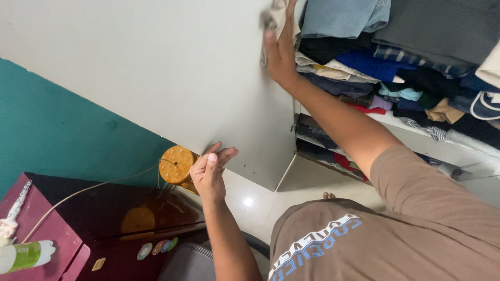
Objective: The person folds various garments on a table and places them into a wardrobe. They then wipe the wardrobe doors with a cloth and a spray cleaner.
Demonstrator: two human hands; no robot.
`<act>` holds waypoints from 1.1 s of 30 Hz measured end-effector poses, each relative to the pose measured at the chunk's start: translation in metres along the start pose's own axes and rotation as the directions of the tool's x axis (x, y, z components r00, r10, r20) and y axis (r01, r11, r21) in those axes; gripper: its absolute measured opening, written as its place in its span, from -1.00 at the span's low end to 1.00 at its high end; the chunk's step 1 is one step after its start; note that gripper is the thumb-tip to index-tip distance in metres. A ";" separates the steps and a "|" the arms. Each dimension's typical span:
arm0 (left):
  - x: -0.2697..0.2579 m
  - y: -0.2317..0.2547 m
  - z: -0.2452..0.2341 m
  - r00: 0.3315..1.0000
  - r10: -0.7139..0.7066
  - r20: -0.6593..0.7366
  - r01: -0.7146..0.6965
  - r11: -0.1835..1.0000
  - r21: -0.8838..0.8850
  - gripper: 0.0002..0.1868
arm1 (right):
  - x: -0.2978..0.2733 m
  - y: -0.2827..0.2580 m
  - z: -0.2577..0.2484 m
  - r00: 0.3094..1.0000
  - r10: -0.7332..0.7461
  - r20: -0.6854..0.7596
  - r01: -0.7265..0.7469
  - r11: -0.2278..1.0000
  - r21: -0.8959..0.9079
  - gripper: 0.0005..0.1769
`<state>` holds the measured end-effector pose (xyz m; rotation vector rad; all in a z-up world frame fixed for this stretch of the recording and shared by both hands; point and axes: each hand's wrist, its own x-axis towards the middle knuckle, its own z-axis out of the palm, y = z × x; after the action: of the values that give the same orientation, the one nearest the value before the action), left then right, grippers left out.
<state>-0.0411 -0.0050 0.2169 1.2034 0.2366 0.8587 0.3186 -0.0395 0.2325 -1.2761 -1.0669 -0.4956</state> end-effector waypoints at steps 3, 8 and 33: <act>0.000 -0.002 0.004 1.000 0.020 -0.010 -0.020 1.000 0.020 -0.52 | -0.014 -0.008 0.003 0.999 0.044 -0.028 -0.045 0.999 -0.018 -0.15; 0.001 -0.002 0.006 0.999 0.024 -0.022 -0.024 0.999 0.026 -0.52 | -0.086 -0.055 0.019 0.978 -0.040 0.205 0.071 0.986 -0.149 -0.19; 0.007 -0.011 0.006 0.996 0.023 0.086 -0.011 0.990 -0.138 -0.37 | -0.199 -0.037 0.047 0.951 -0.085 0.297 0.134 0.980 -0.148 0.02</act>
<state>-0.0283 -0.0052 0.2115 1.1127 0.0943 0.8220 0.1797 -0.0546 0.0793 -1.4739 -1.3708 -0.5008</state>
